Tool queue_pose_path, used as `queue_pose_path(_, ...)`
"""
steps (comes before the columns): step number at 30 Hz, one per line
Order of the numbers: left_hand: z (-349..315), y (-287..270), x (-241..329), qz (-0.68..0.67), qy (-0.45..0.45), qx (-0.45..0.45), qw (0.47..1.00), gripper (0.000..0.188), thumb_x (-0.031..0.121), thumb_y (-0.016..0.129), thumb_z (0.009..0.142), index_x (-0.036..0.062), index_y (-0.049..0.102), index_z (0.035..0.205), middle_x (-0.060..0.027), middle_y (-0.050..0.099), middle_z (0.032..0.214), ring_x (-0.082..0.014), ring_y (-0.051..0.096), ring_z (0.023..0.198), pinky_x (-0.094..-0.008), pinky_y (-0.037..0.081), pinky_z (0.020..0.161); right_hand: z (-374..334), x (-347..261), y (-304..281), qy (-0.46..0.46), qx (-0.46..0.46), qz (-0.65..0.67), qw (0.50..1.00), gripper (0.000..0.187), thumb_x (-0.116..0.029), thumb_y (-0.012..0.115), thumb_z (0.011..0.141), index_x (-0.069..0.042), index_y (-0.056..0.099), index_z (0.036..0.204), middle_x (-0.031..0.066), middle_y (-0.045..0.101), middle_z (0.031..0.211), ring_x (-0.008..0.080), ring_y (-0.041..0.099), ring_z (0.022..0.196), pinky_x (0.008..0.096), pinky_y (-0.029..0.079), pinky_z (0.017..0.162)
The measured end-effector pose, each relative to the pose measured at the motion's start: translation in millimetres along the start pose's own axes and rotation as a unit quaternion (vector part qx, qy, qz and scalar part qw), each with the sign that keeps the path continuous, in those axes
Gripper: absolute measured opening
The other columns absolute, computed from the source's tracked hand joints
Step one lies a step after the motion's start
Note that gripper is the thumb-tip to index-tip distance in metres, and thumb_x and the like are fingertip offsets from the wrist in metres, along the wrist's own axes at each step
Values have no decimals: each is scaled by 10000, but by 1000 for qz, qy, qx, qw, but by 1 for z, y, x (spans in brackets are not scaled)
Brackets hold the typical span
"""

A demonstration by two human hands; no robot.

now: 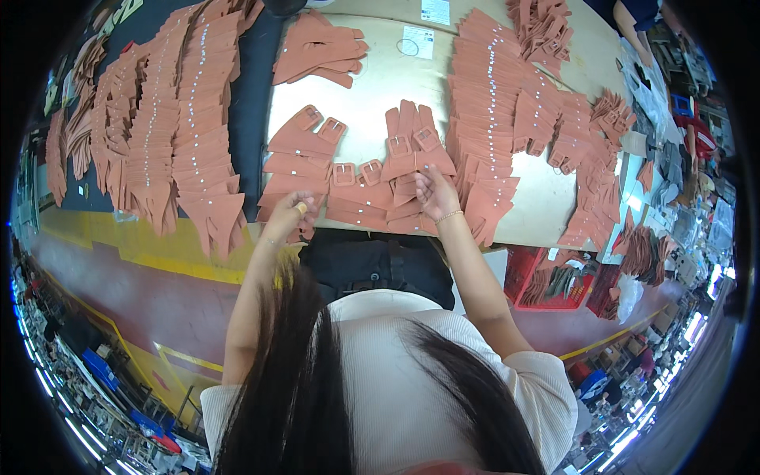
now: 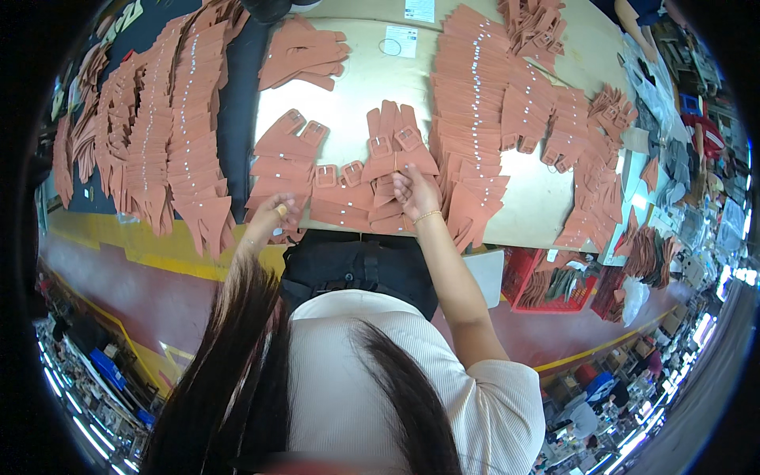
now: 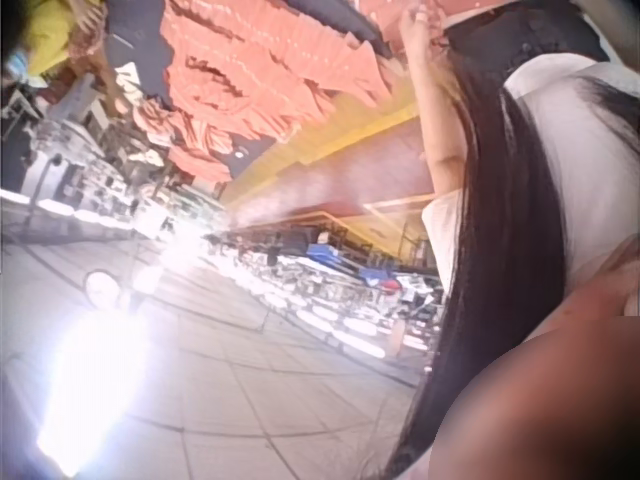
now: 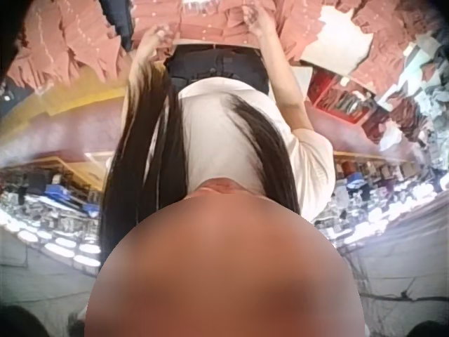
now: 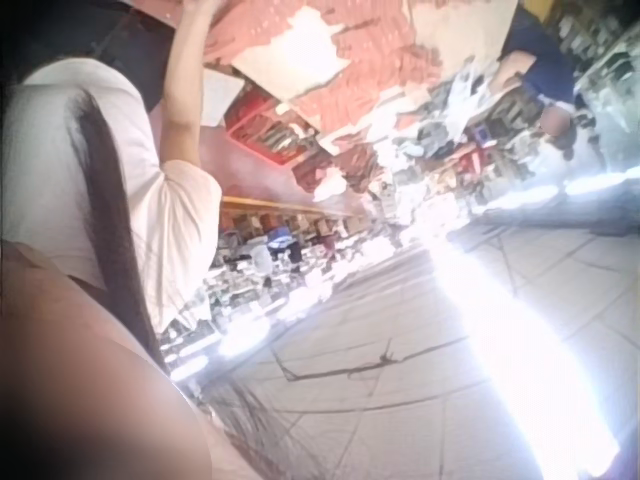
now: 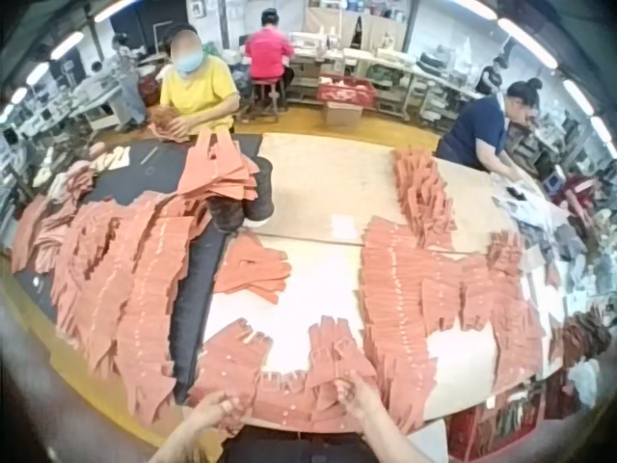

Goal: The person sorts and stacks reddish-brown leather pieces with buckles on a worktable. They pick up pieces, align them, and place them into neat piles, occasionally adjusting the stacks.

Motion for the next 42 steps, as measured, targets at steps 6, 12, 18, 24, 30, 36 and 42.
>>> queue_pose_path(6, -22, 5, -19, -13, -26, 35, 999, 380, 240, 549, 943, 17, 513, 1248, -90, 640, 977, -132, 609, 712, -254, 472, 609, -4, -31, 53, -62, -57, 16, 996, 121, -203, 567, 942, -86, 591, 956, 34, 643, 787, 108, 584, 671, 232, 477, 593)
queue_pose_path(12, -30, 6, -28, -20, -27, 46, 998, 330, 215, 533, 946, 40, 512, 1226, -47, 616, 934, -109, 599, 747, -242, 451, 620, -19, -82, 119, -155, -168, 51, 972, 142, -207, 581, 940, -73, 588, 987, 17, 584, 757, 91, 522, 614, 229, 446, 554)
queue_pose_path(18, -27, 9, -32, -13, -36, 48, 998, 306, 191, 519, 950, 55, 518, 1224, -42, 617, 945, -112, 601, 743, -238, 448, 613, 4, -41, 117, -50, -137, -26, 989, 174, -191, 559, 943, -56, 592, 1047, 31, 587, 752, 99, 529, 606, 246, 450, 529)
queue_pose_path(24, -19, -2, -24, -62, -25, 58, 996, 301, 183, 528, 948, 64, 523, 1224, -58, 626, 958, -114, 603, 706, -247, 461, 611, -17, 28, 64, 31, -142, -135, 980, 172, -162, 520, 956, -53, 608, 1057, 25, 617, 794, 106, 580, 654, 248, 469, 559)
queue_pose_path(30, 10, -36, 18, 24, 121, 159, 980, 305, 108, 588, 879, 7, 573, 1166, -95, 641, 944, -154, 620, 713, -286, 488, 672, -35, 29, 44, 17, -114, -171, 979, 184, -188, 523, 963, -49, 610, 1047, 23, 627, 828, 110, 596, 665, 247, 491, 587)
queue_pose_path(36, 52, -55, 78, 350, 272, 320, 837, 319, 14, 588, 790, -23, 622, 1105, -185, 633, 1006, -294, 616, 938, -361, 486, 850, -26, 9, 40, -86, -92, -301, 945, 170, -177, 529, 962, -38, 598, 1032, 23, 623, 849, 97, 597, 701, 244, 508, 623)
queue_pose_path(42, 87, -76, 91, 429, 153, 292, 841, 300, 106, 590, 802, 22, 666, 1080, -208, 651, 1042, -332, 618, 1010, -384, 486, 876, -19, 16, 33, -101, -69, -336, 934, 171, -124, 531, 934, -10, 611, 1033, 32, 627, 844, 92, 610, 691, 221, 515, 605)
Point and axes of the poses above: each hand's wrist, its own z-axis towards the middle knuckle, its own y-axis out of the palm, x = y × z, the point moved 3 cm from there along z, towards the middle knuckle
